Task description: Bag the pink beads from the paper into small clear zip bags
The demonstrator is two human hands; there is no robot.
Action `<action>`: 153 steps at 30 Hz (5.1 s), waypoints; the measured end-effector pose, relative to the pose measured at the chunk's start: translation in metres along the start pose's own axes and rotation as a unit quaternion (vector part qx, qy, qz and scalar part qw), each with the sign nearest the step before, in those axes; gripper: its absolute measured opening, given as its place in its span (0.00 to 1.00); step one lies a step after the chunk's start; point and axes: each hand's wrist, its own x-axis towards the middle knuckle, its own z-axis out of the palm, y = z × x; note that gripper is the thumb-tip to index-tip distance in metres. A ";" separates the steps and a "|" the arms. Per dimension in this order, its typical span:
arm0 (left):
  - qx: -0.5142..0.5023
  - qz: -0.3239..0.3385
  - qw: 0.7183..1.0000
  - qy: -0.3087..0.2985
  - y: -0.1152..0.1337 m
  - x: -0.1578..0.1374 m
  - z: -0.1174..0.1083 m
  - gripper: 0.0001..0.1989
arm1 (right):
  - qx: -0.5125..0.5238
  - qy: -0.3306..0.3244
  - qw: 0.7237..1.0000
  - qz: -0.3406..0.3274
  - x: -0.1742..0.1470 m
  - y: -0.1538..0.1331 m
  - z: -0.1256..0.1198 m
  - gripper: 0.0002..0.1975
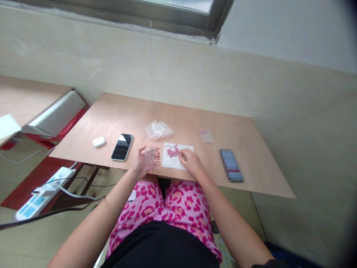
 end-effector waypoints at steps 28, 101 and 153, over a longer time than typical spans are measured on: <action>0.152 0.040 0.985 0.073 -0.021 0.015 -0.013 0.20 | -0.006 0.025 1.000 0.014 0.000 -0.003 0.002 0.06; 0.616 0.225 0.755 0.011 -0.049 0.006 -0.014 0.28 | 0.287 -0.086 0.954 0.015 -0.007 -0.061 -0.022 0.05; 0.562 0.164 0.811 -0.007 -0.041 0.008 -0.009 0.11 | 0.259 -0.045 0.963 -0.063 -0.011 -0.062 -0.005 0.05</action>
